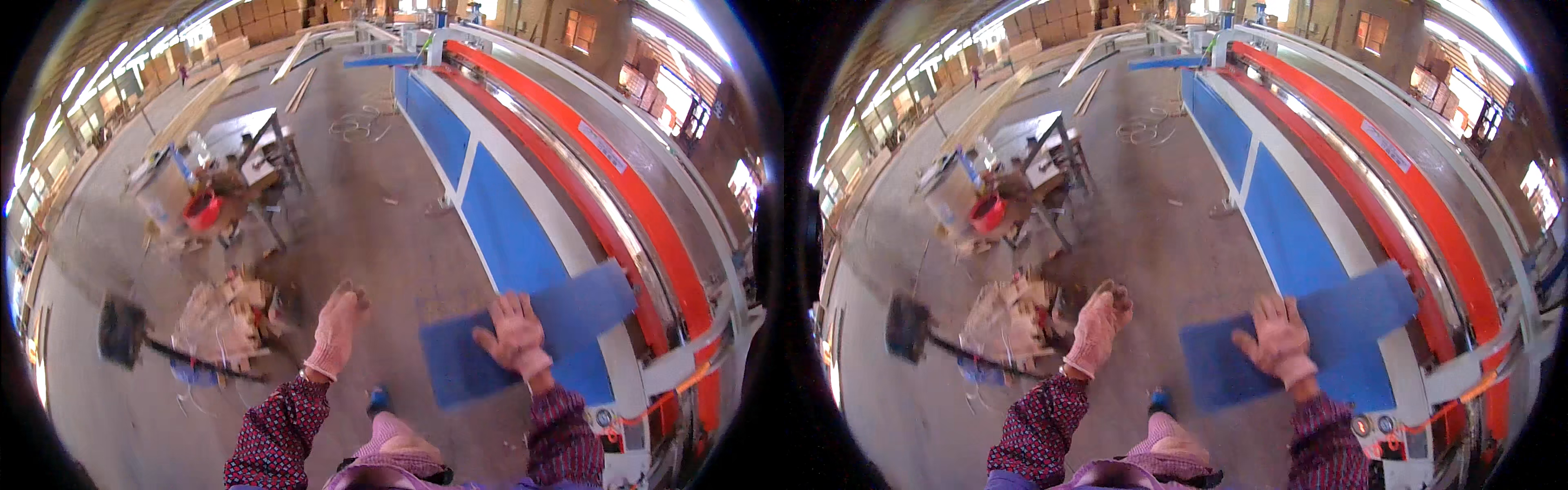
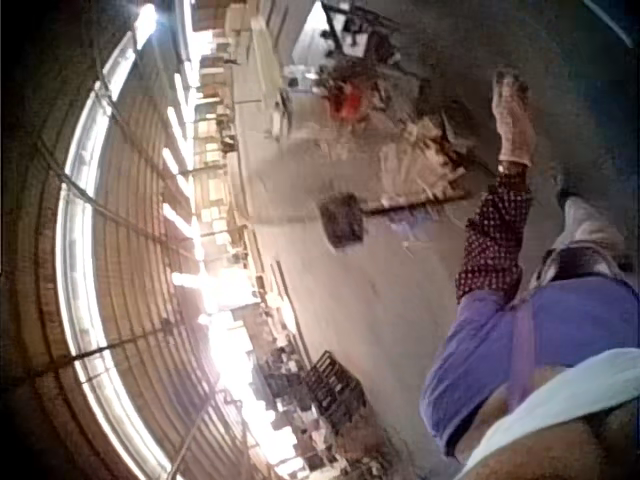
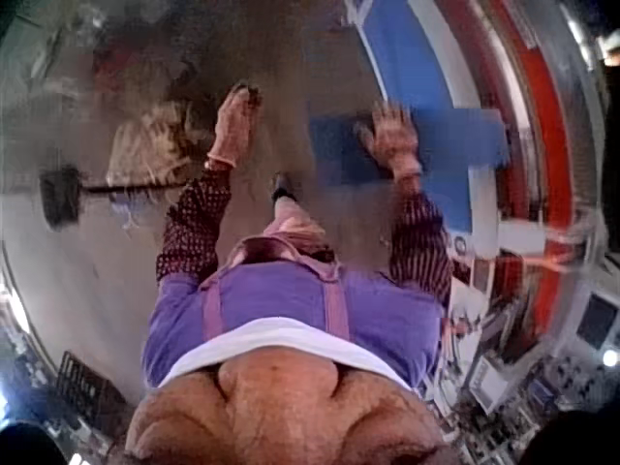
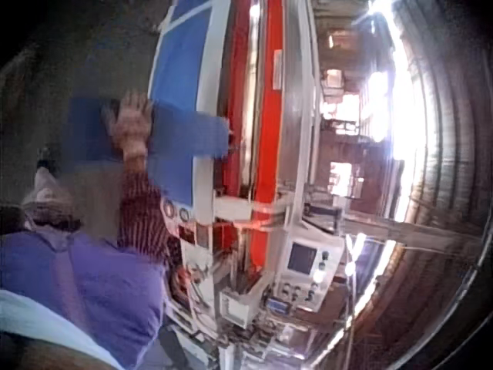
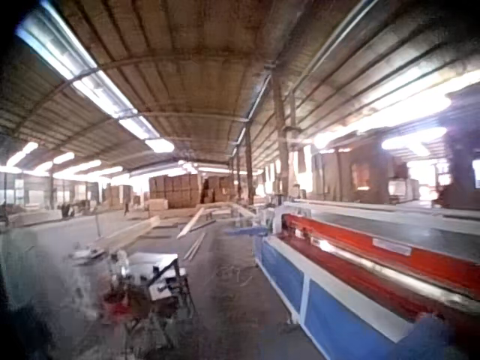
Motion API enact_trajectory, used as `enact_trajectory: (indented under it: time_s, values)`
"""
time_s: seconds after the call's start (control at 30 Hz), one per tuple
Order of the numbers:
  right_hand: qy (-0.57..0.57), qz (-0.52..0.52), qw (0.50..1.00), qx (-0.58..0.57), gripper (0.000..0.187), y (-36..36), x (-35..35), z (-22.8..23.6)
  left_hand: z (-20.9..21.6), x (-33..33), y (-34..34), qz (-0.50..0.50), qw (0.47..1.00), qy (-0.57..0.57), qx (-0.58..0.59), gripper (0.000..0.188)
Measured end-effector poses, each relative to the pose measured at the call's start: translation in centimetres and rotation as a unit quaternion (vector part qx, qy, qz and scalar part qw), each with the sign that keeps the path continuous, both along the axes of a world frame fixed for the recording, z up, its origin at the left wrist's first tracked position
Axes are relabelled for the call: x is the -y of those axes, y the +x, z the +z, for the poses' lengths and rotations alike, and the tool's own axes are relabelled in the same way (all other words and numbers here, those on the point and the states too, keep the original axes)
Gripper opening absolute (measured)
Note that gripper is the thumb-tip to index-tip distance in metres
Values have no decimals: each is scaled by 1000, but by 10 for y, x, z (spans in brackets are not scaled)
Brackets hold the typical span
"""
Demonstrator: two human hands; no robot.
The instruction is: The person pours liquid from a can into a plastic bottle, then uses a brush and a cloth to scrub and wipe the orange and white surfaces of a large industrial machine. They move around the machine, cleaning different sections and occasionally picking up wood pieces.
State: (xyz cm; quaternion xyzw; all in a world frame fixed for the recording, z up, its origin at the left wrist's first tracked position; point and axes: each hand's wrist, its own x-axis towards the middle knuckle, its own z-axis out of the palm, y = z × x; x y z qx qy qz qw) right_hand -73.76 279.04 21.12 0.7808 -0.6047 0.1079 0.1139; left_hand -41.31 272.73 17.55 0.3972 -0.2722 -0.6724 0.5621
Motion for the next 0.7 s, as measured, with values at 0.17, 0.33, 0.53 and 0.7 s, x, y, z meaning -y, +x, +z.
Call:
enact_trajectory:
  time_s: [0.17, 0.33, 0.53, 0.7]
  values:
    - [61, -22, 996, 60, 47, 6, 4, 16, -96, 174, 77, -112, 781, -207, 579, 35]
    - [424, -178, 879, 127, 33, 8, 93, 46, -188, 266, 172, -14, 928, 218, 302, 16]
    - [284, -296, 900, 152, 40, 27, 256, 30, -237, 392, 219, -73, 812, 6, 579, 29]
    - [386, -291, 849, 212, 47, 72, 440, -25, -234, 593, 179, 5, 940, 46, 339, 25]
